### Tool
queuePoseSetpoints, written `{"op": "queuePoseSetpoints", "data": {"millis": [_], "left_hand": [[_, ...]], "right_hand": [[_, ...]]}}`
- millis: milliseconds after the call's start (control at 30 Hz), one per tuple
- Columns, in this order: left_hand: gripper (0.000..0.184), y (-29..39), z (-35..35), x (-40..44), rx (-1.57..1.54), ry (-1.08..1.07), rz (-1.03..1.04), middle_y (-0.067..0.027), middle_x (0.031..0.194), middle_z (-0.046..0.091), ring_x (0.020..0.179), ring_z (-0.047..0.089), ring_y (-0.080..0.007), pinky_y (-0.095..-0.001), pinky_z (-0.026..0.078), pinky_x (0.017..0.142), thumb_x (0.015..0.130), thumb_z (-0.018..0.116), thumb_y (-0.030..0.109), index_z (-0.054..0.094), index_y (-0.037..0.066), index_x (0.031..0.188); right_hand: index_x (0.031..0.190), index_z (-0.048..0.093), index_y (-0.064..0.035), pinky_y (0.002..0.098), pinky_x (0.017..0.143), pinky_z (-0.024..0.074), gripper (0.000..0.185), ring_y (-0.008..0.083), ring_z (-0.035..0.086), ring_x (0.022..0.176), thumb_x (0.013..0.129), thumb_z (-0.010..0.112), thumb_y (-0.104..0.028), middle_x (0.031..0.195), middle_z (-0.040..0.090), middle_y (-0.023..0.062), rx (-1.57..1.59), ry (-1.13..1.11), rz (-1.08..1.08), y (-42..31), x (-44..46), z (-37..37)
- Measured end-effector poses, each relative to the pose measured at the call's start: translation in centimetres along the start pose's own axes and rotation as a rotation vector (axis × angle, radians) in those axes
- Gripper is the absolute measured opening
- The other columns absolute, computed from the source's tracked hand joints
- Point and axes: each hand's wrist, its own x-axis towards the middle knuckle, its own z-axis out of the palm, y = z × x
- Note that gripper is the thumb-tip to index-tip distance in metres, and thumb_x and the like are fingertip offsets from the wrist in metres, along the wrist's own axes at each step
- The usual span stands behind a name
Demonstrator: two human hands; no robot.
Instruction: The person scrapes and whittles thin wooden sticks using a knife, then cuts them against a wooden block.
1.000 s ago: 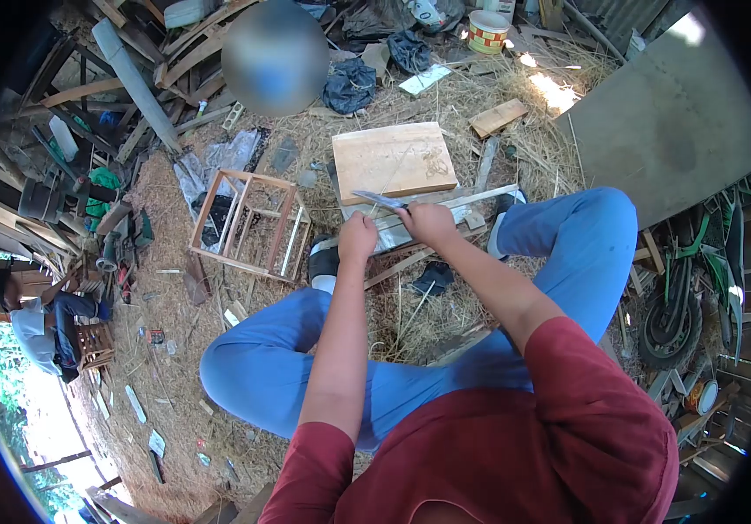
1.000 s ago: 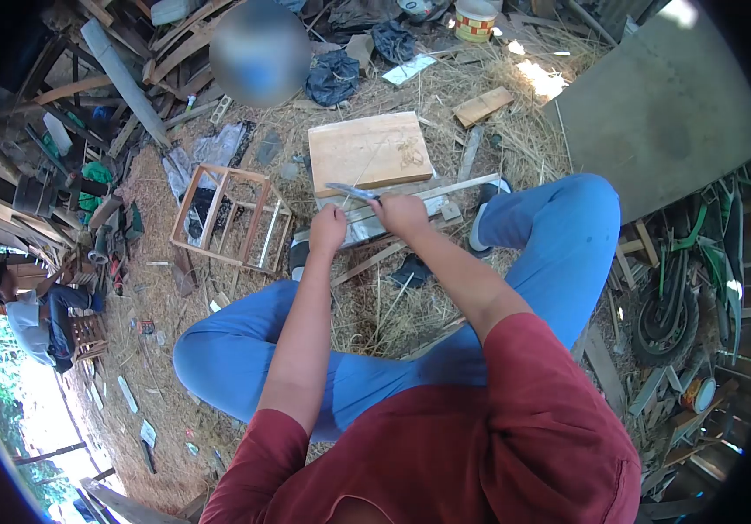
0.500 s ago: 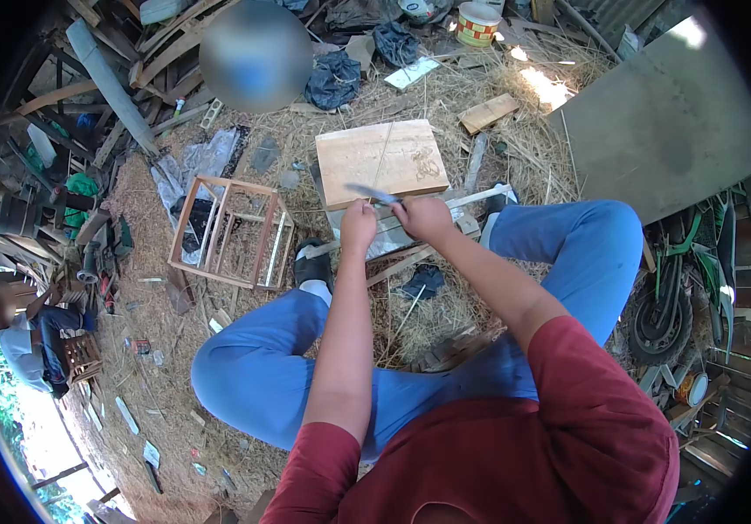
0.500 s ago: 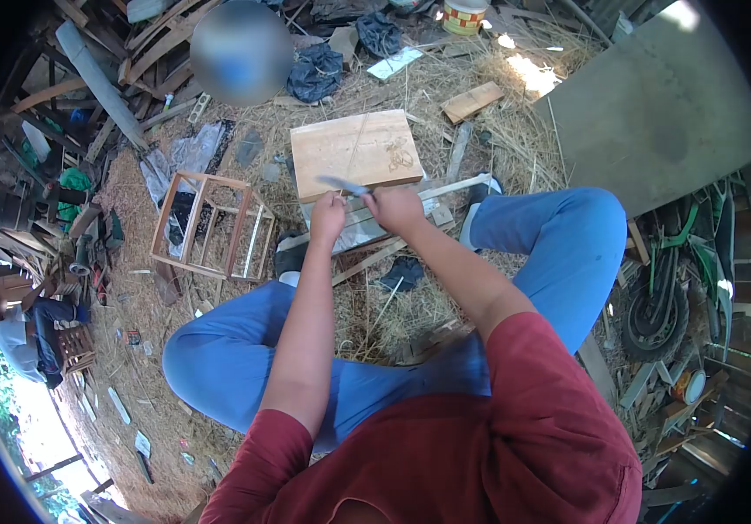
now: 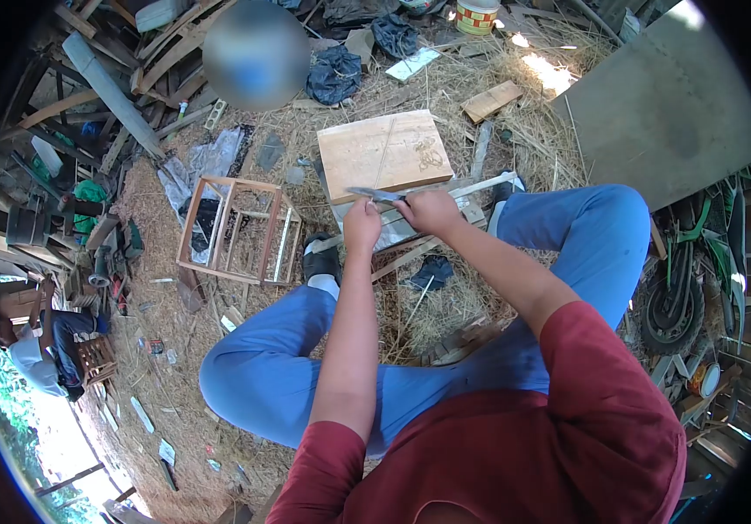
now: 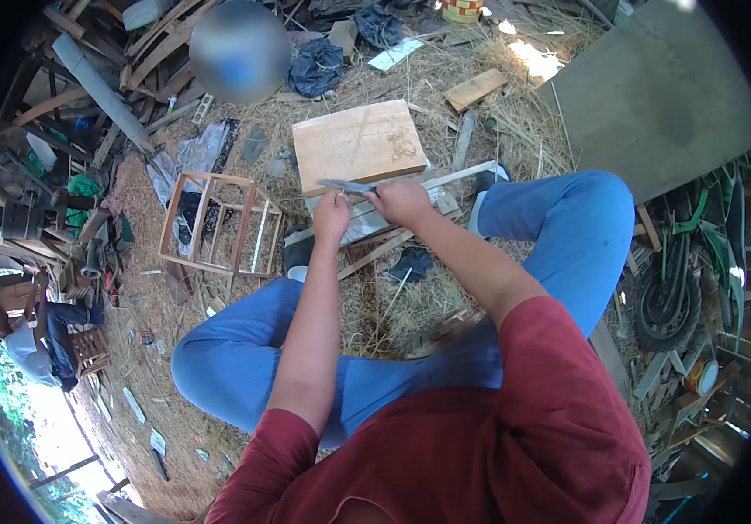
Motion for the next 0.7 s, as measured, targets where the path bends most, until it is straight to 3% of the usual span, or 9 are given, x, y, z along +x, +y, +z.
{"op": "queuePoseSetpoints", "data": {"millis": [133, 200, 267, 333, 400, 467, 500, 600, 700], "left_hand": [[0.030, -0.5, 0.0, 0.2, -0.037, -0.003, 0.053, -0.0258, 0.103, 0.073, 0.099, 0.069, -0.0471, -0.0526, 0.054, 0.087, 0.101, 0.053, 0.024, 0.073, 0.004, 0.109], [0.030, -0.1, -0.3, 0.1, 0.002, -0.014, -0.012, -0.0255, 0.103, 0.073, 0.100, 0.069, -0.0467, -0.0526, 0.054, 0.088, 0.101, 0.053, 0.025, 0.074, 0.004, 0.109], [0.031, 0.5, -1.0, -0.2, 0.008, -0.016, -0.012, -0.0254, 0.103, 0.073, 0.100, 0.069, -0.0463, -0.0525, 0.054, 0.088, 0.100, 0.053, 0.025, 0.074, 0.004, 0.108], [0.031, 0.6, -0.9, -0.2, 0.004, -0.018, -0.019, -0.0254, 0.102, 0.073, 0.100, 0.070, -0.0459, -0.0525, 0.054, 0.088, 0.100, 0.053, 0.026, 0.074, 0.004, 0.107], [0.031, 0.4, -1.1, -0.1, 0.022, -0.036, -0.022, -0.0255, 0.102, 0.073, 0.099, 0.070, -0.0452, -0.0520, 0.054, 0.088, 0.100, 0.053, 0.026, 0.074, 0.004, 0.106], [0.031, 0.1, -1.3, -0.6, 0.014, -0.048, -0.026, -0.0256, 0.101, 0.073, 0.100, 0.070, -0.0451, -0.0521, 0.054, 0.087, 0.100, 0.053, 0.026, 0.073, 0.004, 0.105], [0.031, 0.1, -1.6, -0.9, 0.004, -0.060, -0.036, -0.0257, 0.101, 0.073, 0.100, 0.070, -0.0449, -0.0522, 0.053, 0.087, 0.100, 0.053, 0.027, 0.073, 0.004, 0.105], [0.031, -0.1, -2.1, -1.1, -0.057, -0.099, -0.043, -0.0263, 0.102, 0.072, 0.100, 0.069, -0.0460, -0.0534, 0.053, 0.086, 0.100, 0.053, 0.028, 0.072, 0.004, 0.102], [0.031, -1.5, -2.2, -1.7, 0.048, -0.067, 0.038, -0.0269, 0.101, 0.072, 0.099, 0.069, -0.0471, -0.0544, 0.053, 0.084, 0.100, 0.053, 0.029, 0.070, 0.004, 0.102]], "right_hand": [[0.082, 0.076, -0.0078, 0.0521, 0.069, 0.0588, 0.056, 0.0381, 0.073, 0.072, 0.104, 0.052, -0.053, 0.078, 0.074, 0.0185, 0.000, -0.011, 0.219, 0.2, 0.7, -0.3], [0.081, 0.076, -0.0086, 0.0514, 0.067, 0.0588, 0.057, 0.0372, 0.074, 0.071, 0.105, 0.051, -0.053, 0.077, 0.074, 0.0186, -0.082, -0.026, -0.047, 0.1, 0.2, 0.0], [0.081, 0.076, -0.0084, 0.0508, 0.066, 0.0590, 0.058, 0.0378, 0.074, 0.069, 0.106, 0.049, -0.053, 0.075, 0.074, 0.0177, -0.110, -0.068, -0.106, 0.4, 0.5, -0.5], [0.082, 0.077, -0.0085, 0.0504, 0.067, 0.0594, 0.059, 0.0379, 0.074, 0.071, 0.107, 0.048, -0.053, 0.077, 0.075, 0.0170, -0.060, -0.011, 0.272, 1.1, 1.8, -0.9], [0.083, 0.078, -0.0084, 0.0492, 0.068, 0.0599, 0.059, 0.0373, 0.075, 0.072, 0.107, 0.047, -0.053, 0.077, 0.075, 0.0160, -0.060, -0.055, 0.232, 0.7, 1.1, -0.6], [0.076, 0.074, -0.0076, 0.0512, 0.066, 0.0591, 0.058, 0.0391, 0.073, 0.068, 0.106, 0.051, -0.051, 0.074, 0.073, 0.0189, -0.117, -0.030, -0.155, 0.4, 0.1, -0.7], [0.076, 0.074, -0.0076, 0.0512, 0.066, 0.0591, 0.058, 0.0391, 0.073, 0.068, 0.106, 0.051, -0.051, 0.074, 0.073, 0.0189, -0.114, -0.027, -0.152, 0.5, 0.3, -0.5], [0.081, 0.077, -0.0063, 0.0514, 0.069, 0.0596, 0.060, 0.0398, 0.074, 0.071, 0.105, 0.050, -0.054, 0.077, 0.074, 0.0205, -0.009, -0.042, 0.225, 1.0, 1.4, -0.6], [0.087, 0.078, -0.0057, 0.0523, 0.071, 0.0598, 0.063, 0.0390, 0.075, 0.075, 0.107, 0.045, -0.055, 0.082, 0.076, 0.0197, -0.056, -0.154, 0.093, 0.4, 0.5, -1.1]]}}
